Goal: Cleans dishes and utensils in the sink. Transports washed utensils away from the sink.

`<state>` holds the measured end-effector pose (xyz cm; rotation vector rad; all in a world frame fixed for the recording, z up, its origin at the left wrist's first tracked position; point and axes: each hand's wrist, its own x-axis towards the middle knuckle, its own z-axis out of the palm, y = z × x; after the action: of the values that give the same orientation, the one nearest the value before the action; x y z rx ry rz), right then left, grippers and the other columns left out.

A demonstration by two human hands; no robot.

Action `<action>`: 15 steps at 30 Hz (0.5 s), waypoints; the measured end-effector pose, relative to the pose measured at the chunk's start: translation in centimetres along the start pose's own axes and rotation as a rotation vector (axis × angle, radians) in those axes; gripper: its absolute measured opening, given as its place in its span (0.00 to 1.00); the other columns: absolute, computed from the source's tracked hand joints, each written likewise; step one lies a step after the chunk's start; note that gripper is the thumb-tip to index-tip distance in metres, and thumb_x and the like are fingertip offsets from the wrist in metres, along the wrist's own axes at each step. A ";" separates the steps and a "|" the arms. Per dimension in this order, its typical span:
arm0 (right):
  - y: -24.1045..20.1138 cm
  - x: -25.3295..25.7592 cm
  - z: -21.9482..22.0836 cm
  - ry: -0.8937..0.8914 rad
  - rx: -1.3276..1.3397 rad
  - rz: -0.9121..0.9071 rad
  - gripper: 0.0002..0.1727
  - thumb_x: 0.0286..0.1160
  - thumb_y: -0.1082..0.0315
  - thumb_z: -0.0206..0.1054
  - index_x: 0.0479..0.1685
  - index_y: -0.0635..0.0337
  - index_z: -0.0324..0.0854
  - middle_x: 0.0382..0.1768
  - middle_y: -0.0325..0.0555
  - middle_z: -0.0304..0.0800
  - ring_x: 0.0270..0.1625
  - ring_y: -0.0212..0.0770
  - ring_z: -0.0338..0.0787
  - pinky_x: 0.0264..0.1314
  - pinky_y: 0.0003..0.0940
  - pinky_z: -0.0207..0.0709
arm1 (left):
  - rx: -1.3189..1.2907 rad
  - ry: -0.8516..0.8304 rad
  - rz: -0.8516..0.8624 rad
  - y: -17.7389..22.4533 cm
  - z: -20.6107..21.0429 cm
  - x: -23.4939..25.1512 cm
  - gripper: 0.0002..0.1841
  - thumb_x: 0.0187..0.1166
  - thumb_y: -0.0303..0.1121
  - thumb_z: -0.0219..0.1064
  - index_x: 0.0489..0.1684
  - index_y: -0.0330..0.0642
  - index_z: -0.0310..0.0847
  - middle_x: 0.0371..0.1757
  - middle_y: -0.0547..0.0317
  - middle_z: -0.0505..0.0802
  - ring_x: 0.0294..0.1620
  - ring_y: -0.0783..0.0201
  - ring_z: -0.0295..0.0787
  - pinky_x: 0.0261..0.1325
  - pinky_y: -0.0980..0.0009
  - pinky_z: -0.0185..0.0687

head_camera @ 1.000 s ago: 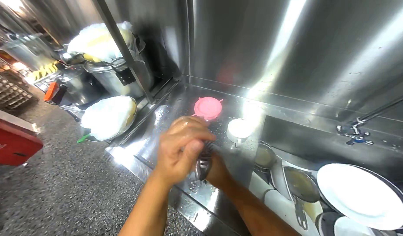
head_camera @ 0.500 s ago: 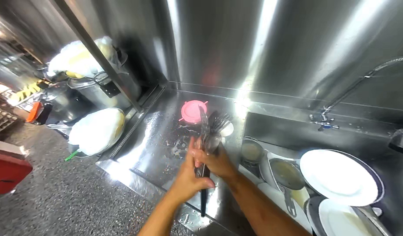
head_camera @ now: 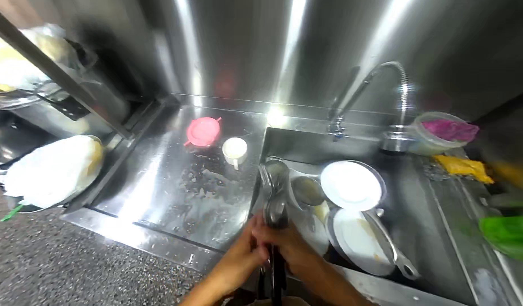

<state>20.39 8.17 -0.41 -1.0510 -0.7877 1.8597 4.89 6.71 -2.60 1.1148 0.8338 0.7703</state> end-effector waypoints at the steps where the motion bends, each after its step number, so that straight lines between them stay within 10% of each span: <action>1: 0.5 -0.9 -0.6 -0.019 -0.007 -0.002 0.07 0.68 0.73 0.70 0.41 0.55 0.78 0.24 0.30 0.88 0.25 0.27 0.87 0.31 0.25 0.85 | 0.038 0.023 0.003 0.2 0.4 0.4 0.65 0.62 0.76 0.66 0.87 0.26 0.48 0.68 0.58 0.87 0.60 0.74 0.87 0.60 0.72 0.86; 5: 0.2 -3.1 -2.4 0.011 -0.168 -0.072 0.11 0.68 0.77 0.68 0.47 0.60 0.77 0.28 0.31 0.87 0.27 0.25 0.87 0.33 0.23 0.85 | 0.063 -0.003 -0.159 2.6 3.4 2.5 0.59 0.51 0.65 0.82 0.79 0.32 0.60 0.55 0.62 0.91 0.43 0.76 0.89 0.42 0.76 0.86; 9: -2.7 -3.0 -5.3 0.288 -0.825 -0.100 0.32 0.69 0.69 0.72 0.73 0.74 0.71 0.54 0.59 0.90 0.60 0.47 0.90 0.69 0.43 0.80 | -0.148 0.094 -0.275 2.5 8.1 5.0 0.35 0.65 0.31 0.76 0.73 0.34 0.62 0.49 0.60 0.89 0.47 0.70 0.89 0.51 0.71 0.87; 12: -5.8 -2.6 -7.0 0.322 -1.110 0.153 0.39 0.83 0.67 0.62 0.90 0.72 0.50 0.67 0.66 0.84 0.73 0.57 0.83 0.79 0.50 0.71 | -0.364 0.172 -0.285 0.5 11.6 8.3 0.20 0.83 0.29 0.62 0.70 0.31 0.68 0.49 0.53 0.91 0.49 0.65 0.90 0.56 0.65 0.88; 15: -7.1 -1.7 -9.4 0.308 -1.255 0.262 0.35 0.80 0.67 0.62 0.86 0.72 0.59 0.74 0.66 0.78 0.78 0.59 0.79 0.80 0.54 0.70 | -0.590 0.130 -0.294 -2.3 13.1 12.8 0.19 0.94 0.39 0.48 0.69 0.34 0.74 0.55 0.49 0.92 0.56 0.59 0.90 0.61 0.61 0.86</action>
<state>31.78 10.94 1.74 -2.2038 -1.7442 1.2065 22.72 11.25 -4.24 0.4106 0.7851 0.7756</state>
